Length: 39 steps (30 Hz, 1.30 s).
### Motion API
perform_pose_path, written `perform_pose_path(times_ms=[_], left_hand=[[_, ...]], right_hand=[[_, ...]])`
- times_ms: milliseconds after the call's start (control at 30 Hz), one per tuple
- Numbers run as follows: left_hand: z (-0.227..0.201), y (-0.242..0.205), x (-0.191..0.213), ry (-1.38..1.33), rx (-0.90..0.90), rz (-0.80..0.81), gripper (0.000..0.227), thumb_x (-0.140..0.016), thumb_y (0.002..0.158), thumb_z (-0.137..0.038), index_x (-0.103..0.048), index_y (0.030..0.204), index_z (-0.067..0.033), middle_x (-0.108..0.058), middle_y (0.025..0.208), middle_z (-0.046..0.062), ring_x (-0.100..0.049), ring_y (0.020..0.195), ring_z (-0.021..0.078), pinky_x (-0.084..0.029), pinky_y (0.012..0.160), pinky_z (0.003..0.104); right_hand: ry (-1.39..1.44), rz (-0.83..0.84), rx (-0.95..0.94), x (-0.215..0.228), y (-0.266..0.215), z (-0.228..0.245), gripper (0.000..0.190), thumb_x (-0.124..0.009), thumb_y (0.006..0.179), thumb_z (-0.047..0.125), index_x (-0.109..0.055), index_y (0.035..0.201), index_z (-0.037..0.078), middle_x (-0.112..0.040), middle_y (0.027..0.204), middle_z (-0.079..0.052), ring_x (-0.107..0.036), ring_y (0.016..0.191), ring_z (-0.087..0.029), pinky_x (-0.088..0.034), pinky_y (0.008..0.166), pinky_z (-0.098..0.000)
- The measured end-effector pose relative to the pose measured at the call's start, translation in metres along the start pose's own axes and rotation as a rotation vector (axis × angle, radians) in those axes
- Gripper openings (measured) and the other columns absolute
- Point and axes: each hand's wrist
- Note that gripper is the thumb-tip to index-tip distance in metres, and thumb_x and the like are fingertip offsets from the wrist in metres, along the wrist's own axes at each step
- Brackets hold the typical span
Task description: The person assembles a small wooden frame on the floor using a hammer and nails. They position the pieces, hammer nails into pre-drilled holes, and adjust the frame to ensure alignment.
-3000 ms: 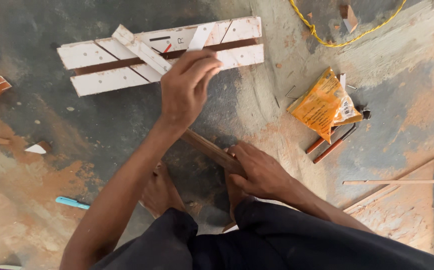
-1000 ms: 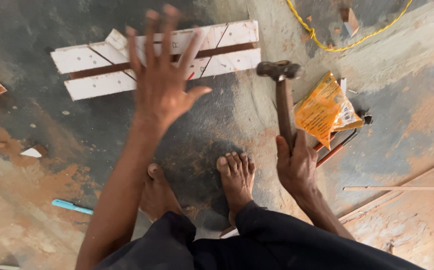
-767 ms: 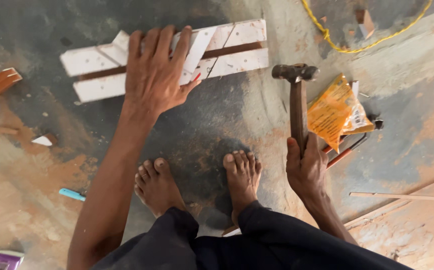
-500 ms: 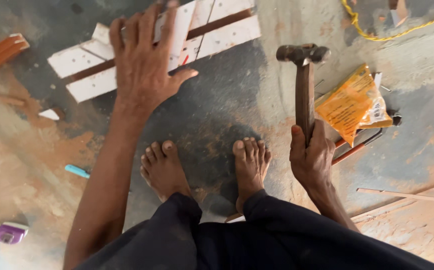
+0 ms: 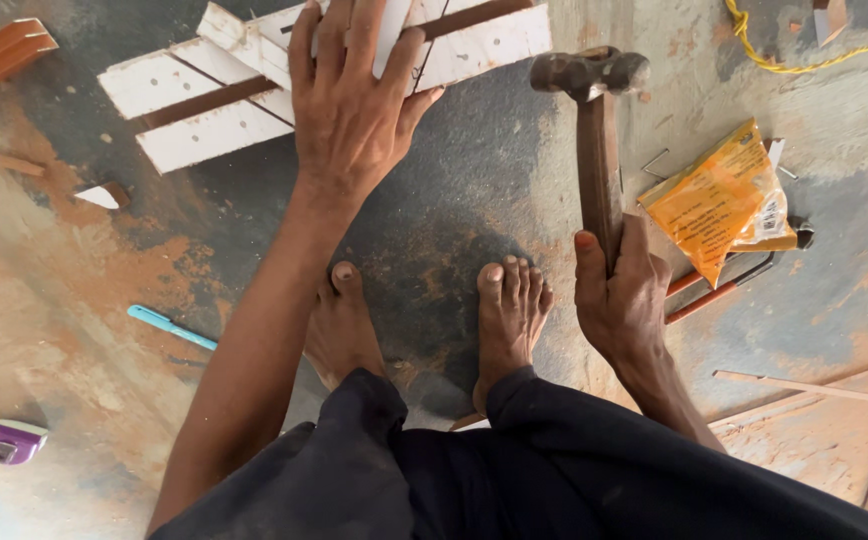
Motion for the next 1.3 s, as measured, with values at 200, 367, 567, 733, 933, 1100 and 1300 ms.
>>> perform_pose_path(times_ms=[200,367,567,733,933,1100,1300], left_hand=[[-0.011,0.011,0.016,-0.052,0.081,0.026,0.053,-0.090,0.089,-0.043,-0.066,0.130,-0.0194,-0.039,0.151,0.009,-0.037,0.145,0.0331,-0.028,0.125,0.056],[-0.015,0.017,0.018,-0.052,0.109,0.041,0.050,-0.092,0.085,-0.041,-0.070,0.124,-0.0187,-0.038,0.150,0.007,-0.034,0.148,0.0304,-0.025,0.127,0.058],[-0.014,0.012,0.006,-0.043,0.105,0.060,0.044,-0.091,0.088,-0.037,-0.070,0.120,-0.0158,-0.034,0.155,0.011,-0.030,0.148,0.0279,-0.023,0.130,0.057],[-0.012,0.014,0.007,0.001,0.082,0.049,0.042,-0.090,0.089,-0.039,-0.072,0.118,-0.0155,-0.034,0.157,0.012,-0.033,0.148,0.0304,-0.023,0.127,0.057],[-0.016,0.015,0.008,0.056,0.119,0.052,0.037,-0.091,0.086,-0.035,-0.074,0.116,-0.0201,-0.034,0.157,0.008,-0.035,0.146,0.0280,-0.024,0.127,0.055],[-0.022,0.016,0.018,0.018,0.139,0.046,0.034,-0.091,0.086,-0.032,-0.076,0.112,-0.0182,-0.035,0.155,0.008,-0.035,0.146,0.0265,-0.026,0.124,0.055],[-0.016,0.021,0.023,0.012,0.100,0.028,0.037,-0.091,0.085,-0.035,-0.076,0.114,-0.0173,-0.033,0.157,0.009,-0.034,0.146,0.0272,-0.024,0.123,0.056]], right_hand=[[0.001,0.001,0.079,0.004,0.015,0.020,0.026,-0.064,0.107,0.019,-0.051,0.102,-0.004,-0.057,0.062,-0.016,-0.062,0.051,-0.028,-0.043,0.047,-0.0411],[-0.016,0.022,0.110,0.004,0.026,0.030,0.025,-0.064,0.107,0.018,-0.051,0.101,-0.003,-0.058,0.061,-0.014,-0.060,0.048,-0.025,-0.041,0.045,-0.0393],[-0.061,0.041,0.151,-0.002,0.026,0.032,0.026,-0.062,0.107,0.019,-0.051,0.109,-0.005,-0.061,0.063,-0.016,-0.064,0.051,-0.025,-0.045,0.043,-0.0391],[-0.162,0.094,0.098,-0.004,0.039,0.034,0.027,-0.061,0.106,0.023,-0.054,0.113,-0.002,-0.063,0.066,-0.018,-0.062,0.050,-0.030,-0.045,0.043,-0.0458],[0.188,-0.239,0.449,0.021,0.023,0.012,0.028,-0.057,0.107,0.027,-0.054,0.110,0.000,-0.063,0.066,-0.015,-0.058,0.048,-0.023,-0.044,0.039,-0.0400],[-0.171,-0.149,0.578,0.002,0.028,-0.009,0.027,-0.055,0.106,0.027,-0.052,0.108,0.000,-0.061,0.065,-0.012,-0.053,0.042,-0.019,-0.041,0.034,-0.0342],[0.048,-0.031,0.238,-0.008,0.034,-0.008,0.021,-0.049,0.108,0.025,-0.052,0.103,0.004,-0.060,0.063,-0.009,-0.048,0.038,-0.015,-0.038,0.030,-0.0292]])
Point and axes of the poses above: each hand's wrist, its own y-axis towards the middle knuckle, its own x-axis out of the back of the hand, z = x × y
